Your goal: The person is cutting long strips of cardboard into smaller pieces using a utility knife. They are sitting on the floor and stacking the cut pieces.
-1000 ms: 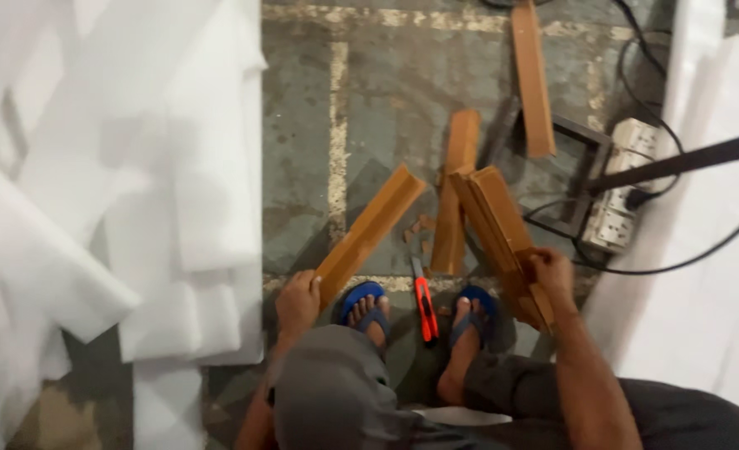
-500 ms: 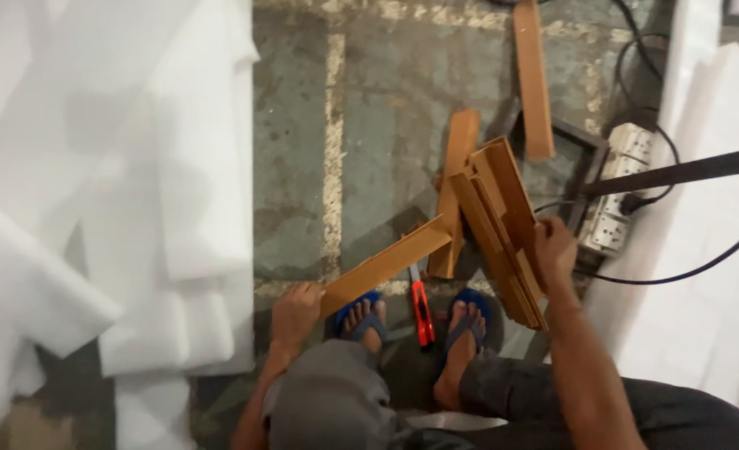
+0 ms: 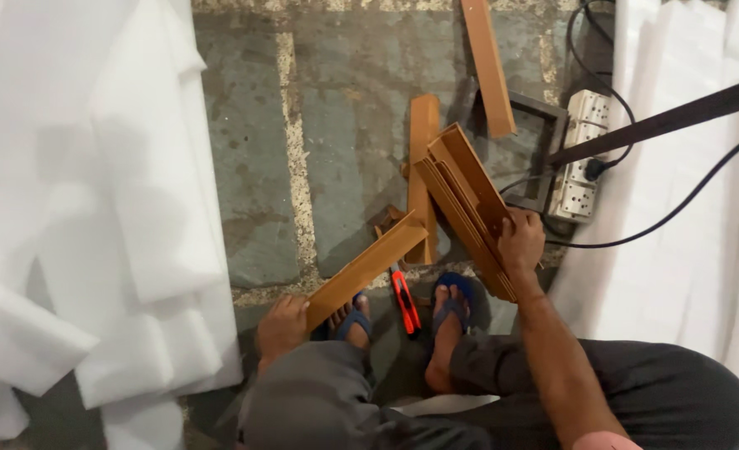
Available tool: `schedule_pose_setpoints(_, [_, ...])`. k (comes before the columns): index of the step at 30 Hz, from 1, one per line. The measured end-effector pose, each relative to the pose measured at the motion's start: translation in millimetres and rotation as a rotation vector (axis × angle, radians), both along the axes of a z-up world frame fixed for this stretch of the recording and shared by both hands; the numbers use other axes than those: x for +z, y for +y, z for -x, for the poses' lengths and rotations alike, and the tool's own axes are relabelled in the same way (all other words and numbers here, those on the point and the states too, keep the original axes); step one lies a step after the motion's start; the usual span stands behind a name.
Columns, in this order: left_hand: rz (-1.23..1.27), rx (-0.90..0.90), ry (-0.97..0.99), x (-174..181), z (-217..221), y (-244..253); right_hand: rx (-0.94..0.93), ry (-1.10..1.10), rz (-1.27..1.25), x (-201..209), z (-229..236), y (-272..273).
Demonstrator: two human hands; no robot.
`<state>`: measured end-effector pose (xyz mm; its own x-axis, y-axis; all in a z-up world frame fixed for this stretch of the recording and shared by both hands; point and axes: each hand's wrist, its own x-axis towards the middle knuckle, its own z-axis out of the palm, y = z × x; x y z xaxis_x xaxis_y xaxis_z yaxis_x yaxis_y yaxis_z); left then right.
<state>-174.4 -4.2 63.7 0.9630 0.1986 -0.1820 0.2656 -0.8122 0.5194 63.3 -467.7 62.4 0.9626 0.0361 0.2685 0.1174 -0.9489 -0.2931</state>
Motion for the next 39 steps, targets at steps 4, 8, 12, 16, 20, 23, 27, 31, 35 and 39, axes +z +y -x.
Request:
schedule_pose_setpoints(4, [0.011,-0.004,-0.023,5,-3,-4,0.135,-0.079,0.198,-7,3,-2])
schedule_pose_setpoints(8, [-0.002,-0.002,-0.006,9,-9,-8,0.050,0.018,0.284,-10,1,-2])
schedule_pose_setpoints(12, [-0.008,-0.001,0.000,13,-8,-8,-0.071,0.171,0.304,-11,4,1])
schedule_pose_setpoints(16, [-0.009,0.004,0.001,13,-8,-7,-0.080,0.124,0.240,-8,5,3])
schedule_pose_setpoints(20, [-0.007,0.014,0.002,12,-6,-9,-0.089,0.139,0.247,-8,1,3])
schedule_pose_setpoints(23, [-0.011,0.018,0.009,15,-1,-9,-0.128,0.185,0.237,-14,0,3])
schedule_pose_setpoints(27, [-0.005,0.007,-0.001,15,-4,-12,-0.202,0.246,0.191,-24,-9,5])
schedule_pose_setpoints(31, [0.009,-0.007,-0.020,15,-11,-17,-0.235,0.172,0.107,-17,-13,7])
schedule_pose_setpoints(35, [0.022,0.015,-0.012,12,-4,-10,0.045,-0.103,-0.147,32,-14,19])
schedule_pose_setpoints(39, [-0.051,-0.107,-0.120,11,-6,2,0.221,-0.179,-0.222,102,-34,66])
